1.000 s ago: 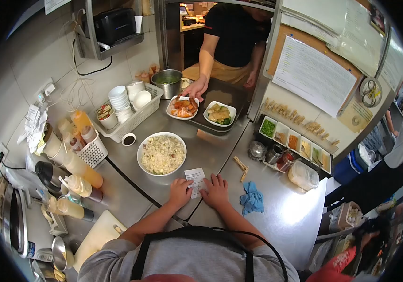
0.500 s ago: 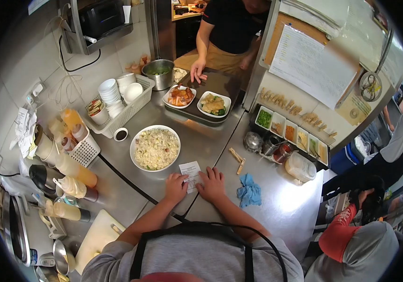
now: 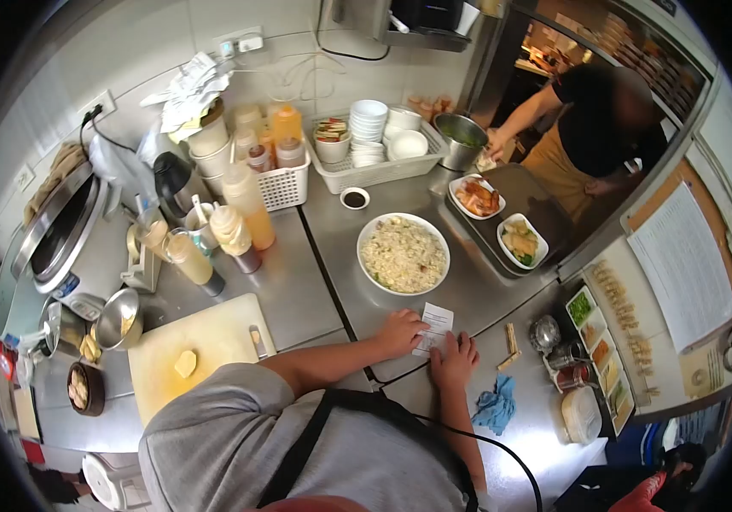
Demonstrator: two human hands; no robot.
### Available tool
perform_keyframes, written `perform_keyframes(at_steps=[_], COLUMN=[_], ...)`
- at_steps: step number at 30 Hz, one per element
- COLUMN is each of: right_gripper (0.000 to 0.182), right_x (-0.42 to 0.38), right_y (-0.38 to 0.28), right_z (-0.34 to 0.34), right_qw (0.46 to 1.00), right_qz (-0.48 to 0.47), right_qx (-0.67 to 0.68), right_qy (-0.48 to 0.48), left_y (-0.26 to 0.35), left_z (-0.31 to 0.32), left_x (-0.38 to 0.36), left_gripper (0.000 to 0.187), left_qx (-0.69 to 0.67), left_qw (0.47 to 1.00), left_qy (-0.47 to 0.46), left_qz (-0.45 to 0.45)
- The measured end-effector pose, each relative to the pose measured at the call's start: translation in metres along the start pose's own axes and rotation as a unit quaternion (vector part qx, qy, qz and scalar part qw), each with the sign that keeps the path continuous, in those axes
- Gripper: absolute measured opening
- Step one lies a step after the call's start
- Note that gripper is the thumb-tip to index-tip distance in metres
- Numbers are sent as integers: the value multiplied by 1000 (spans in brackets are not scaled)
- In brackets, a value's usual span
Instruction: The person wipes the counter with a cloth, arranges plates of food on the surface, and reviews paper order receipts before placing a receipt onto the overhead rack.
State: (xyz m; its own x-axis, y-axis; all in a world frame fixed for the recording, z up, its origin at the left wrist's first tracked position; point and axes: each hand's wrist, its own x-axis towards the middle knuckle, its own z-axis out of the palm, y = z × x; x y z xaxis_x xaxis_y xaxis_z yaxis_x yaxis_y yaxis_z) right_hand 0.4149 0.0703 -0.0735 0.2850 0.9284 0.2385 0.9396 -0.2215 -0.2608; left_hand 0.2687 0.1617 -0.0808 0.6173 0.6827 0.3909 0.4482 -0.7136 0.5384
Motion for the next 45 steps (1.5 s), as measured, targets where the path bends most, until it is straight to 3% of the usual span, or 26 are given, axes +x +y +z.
perform_keyframes(at_steps=[17,25,27,45], right_gripper=[48,47,47,47], right_x=[-4,-3,-4,-4], right_y=[0,-6,0,-3], right_z=[1,-12,-6,-12], right_qw=[999,1000,1000,1000], right_qz=[-16,13,7,19], right_qx=[-1,-4,10,9], right_qy=[41,15,19,3], left_y=[-1,-4,-4,2], left_z=[1,5,8,0], left_x=[-1,4,3,3], left_gripper=[24,24,25,25], left_qx=[-19,1,19,-13], left_qw=[1000,1000,999,1000], left_qy=[-2,-24,7,14], left_qz=[7,17,45,25])
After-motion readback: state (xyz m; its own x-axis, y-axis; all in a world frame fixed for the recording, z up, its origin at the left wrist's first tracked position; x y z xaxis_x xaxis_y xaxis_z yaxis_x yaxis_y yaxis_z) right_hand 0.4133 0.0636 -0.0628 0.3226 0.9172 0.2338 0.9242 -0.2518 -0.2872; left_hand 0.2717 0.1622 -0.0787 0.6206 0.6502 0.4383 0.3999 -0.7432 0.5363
